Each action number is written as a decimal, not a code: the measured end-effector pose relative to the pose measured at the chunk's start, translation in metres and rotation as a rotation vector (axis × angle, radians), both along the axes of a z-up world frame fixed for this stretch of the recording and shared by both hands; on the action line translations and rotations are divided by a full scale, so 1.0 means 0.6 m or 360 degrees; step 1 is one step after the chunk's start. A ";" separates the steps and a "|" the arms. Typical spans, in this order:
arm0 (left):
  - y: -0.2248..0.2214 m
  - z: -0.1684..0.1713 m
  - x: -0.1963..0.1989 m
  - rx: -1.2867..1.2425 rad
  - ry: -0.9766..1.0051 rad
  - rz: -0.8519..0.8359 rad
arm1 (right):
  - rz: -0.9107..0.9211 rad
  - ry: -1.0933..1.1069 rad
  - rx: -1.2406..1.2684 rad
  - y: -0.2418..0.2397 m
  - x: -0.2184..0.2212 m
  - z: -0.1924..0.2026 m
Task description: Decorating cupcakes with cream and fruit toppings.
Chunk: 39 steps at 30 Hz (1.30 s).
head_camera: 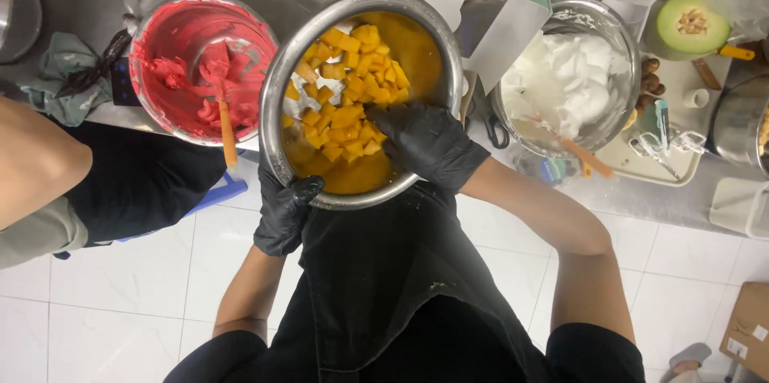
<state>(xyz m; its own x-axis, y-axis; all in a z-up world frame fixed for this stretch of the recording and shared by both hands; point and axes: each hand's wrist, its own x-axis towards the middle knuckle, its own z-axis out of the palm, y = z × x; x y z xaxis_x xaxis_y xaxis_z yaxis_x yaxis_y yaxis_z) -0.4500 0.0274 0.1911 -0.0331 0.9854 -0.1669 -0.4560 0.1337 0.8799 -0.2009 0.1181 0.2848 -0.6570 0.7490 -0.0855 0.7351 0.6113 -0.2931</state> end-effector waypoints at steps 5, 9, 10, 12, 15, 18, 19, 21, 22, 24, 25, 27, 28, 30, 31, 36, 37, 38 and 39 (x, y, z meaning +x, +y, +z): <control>0.028 0.065 0.032 -0.0061 -0.0206 -0.0024 | -0.0012 -0.0017 -0.0471 0.026 0.032 0.023; 0.053 0.092 0.048 0.0038 -0.0260 -0.0091 | 0.0109 -0.0042 -0.0699 0.062 0.040 0.032; 0.054 0.089 0.045 0.0036 -0.0259 -0.0090 | 0.0111 -0.0041 -0.0701 0.071 0.043 0.028; 0.051 0.080 0.038 -0.0050 -0.0361 -0.0105 | 0.0209 0.0064 -0.0886 0.084 0.048 0.015; 0.046 0.044 0.024 -0.0099 -0.0216 -0.0116 | 0.0240 0.0015 -0.1053 0.103 0.045 0.019; 0.050 0.061 0.029 -0.0053 -0.0161 -0.0134 | 0.0281 -0.0136 -0.0977 0.088 0.040 -0.005; 0.051 0.057 0.029 -0.0057 -0.0162 -0.0142 | 0.0272 -0.0134 -0.0981 0.090 0.028 0.016; 0.050 0.050 0.030 -0.0021 -0.0156 -0.0151 | 0.0161 -0.0320 -0.1121 0.095 0.005 0.059; 0.046 0.033 0.026 -0.0024 -0.0158 -0.0152 | 0.0160 -0.0321 -0.1125 0.100 0.005 0.066; 0.035 0.000 0.015 -0.0125 -0.0122 -0.0116 | 0.0111 -0.0361 -0.1297 0.108 0.001 0.078; 0.031 -0.003 0.013 -0.0130 -0.0122 -0.0111 | 0.0116 -0.0363 -0.1303 0.104 0.006 0.076; 0.024 -0.009 0.011 -0.0166 -0.0106 -0.0067 | 0.0175 -0.0151 -0.1140 0.099 0.017 0.073; 0.025 0.002 0.014 -0.0167 -0.0105 -0.0056 | 0.0186 -0.0153 -0.1141 0.090 0.026 0.060; 0.026 0.024 0.021 -0.0098 -0.0153 -0.0035 | 0.0171 0.0121 -0.0999 0.072 0.043 0.033; 0.024 0.027 0.022 -0.0099 -0.0151 -0.0026 | 0.0180 0.0121 -0.1001 0.069 0.035 0.039; 0.015 0.033 0.033 -0.0096 -0.0184 -0.0072 | -0.0178 -0.0165 -0.1235 0.063 0.019 0.067; 0.015 0.037 0.034 -0.0093 -0.0184 -0.0069 | -0.0176 -0.0165 -0.1232 0.065 0.027 0.063; 0.014 0.041 0.035 -0.0106 -0.0282 -0.0092 | -0.0012 -0.0089 -0.1056 0.067 0.034 0.058; 0.012 0.044 0.037 -0.0118 -0.0381 -0.0114 | 0.0149 -0.0013 -0.0877 0.069 0.042 0.054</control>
